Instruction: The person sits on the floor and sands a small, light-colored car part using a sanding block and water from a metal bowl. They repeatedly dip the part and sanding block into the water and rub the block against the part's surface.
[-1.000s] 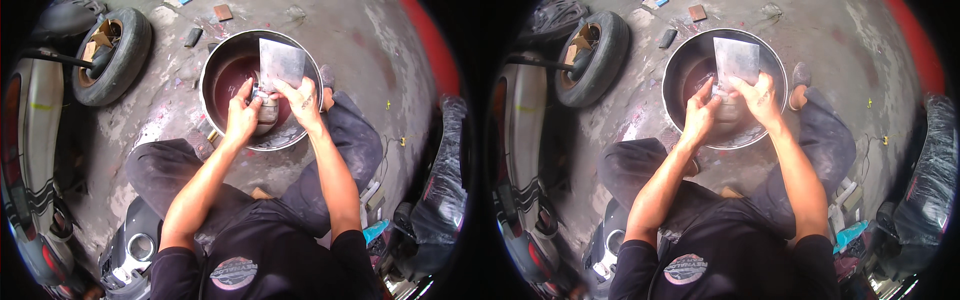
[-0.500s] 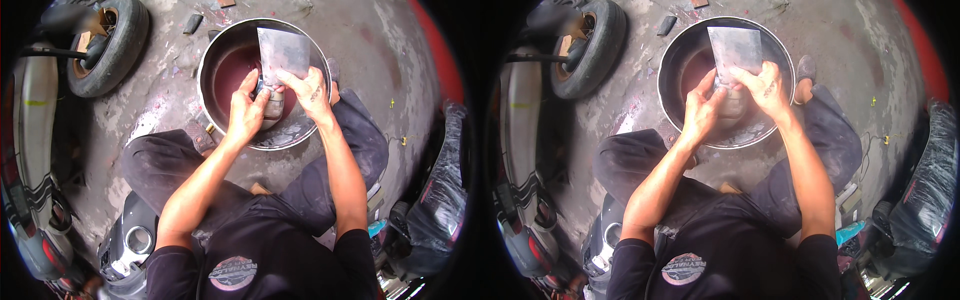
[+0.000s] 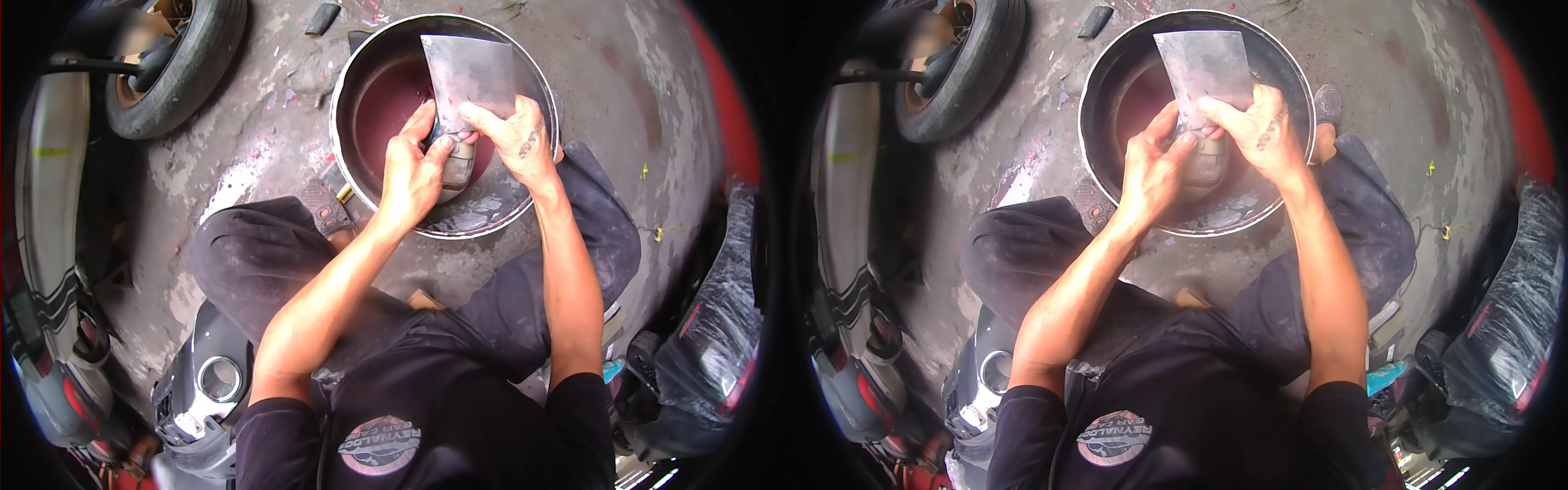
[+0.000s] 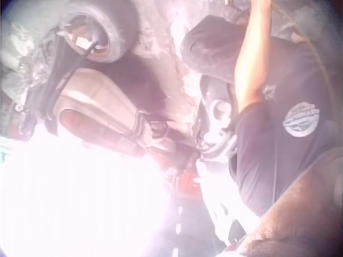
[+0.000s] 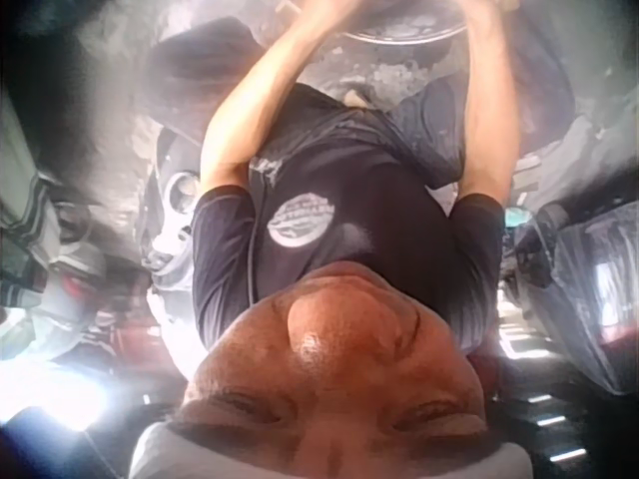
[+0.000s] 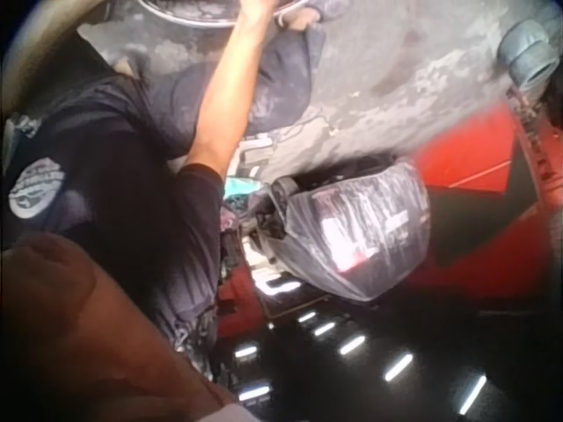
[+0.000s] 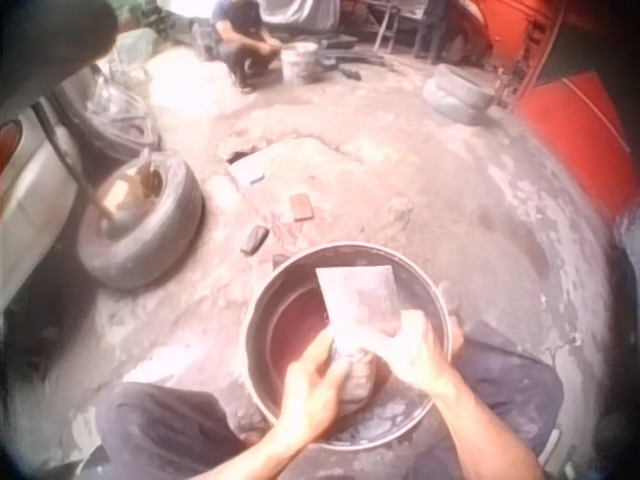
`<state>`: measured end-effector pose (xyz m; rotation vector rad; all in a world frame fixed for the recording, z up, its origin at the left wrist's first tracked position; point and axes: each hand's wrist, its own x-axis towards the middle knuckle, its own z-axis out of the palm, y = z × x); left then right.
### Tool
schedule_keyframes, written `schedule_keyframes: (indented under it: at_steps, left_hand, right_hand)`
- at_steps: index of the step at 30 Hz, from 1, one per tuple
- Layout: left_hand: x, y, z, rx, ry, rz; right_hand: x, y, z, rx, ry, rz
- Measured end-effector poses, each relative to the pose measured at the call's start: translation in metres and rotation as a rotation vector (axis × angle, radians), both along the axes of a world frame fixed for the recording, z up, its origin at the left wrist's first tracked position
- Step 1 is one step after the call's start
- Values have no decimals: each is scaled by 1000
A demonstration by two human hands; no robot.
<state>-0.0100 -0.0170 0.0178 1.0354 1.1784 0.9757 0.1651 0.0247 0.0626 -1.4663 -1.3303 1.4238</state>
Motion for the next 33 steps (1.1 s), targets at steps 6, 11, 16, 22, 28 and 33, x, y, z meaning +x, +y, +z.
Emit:
schedule_keyframes:
  at_steps: [6,11,16,22,28,33]
  left_hand:
    - [2,2,-3,1,24,16]
    - [2,2,-2,-6,-3,9]
    - [0,2,3,60,-21,-9]
    - [2,1,-4,100,120,7]
    - [1,1,1,77,96,-5]
    - [-1,4,2,14,10,-32]
  right_hand:
    - [3,3,-2,-13,71,-25]
    - [0,4,1,4,3,-1]
    - [1,6,4,4,-99,88]
    - [8,5,-9,-77,315,-92]
    - [8,4,0,0,21,43]
    - [3,1,9,55,-65,84]
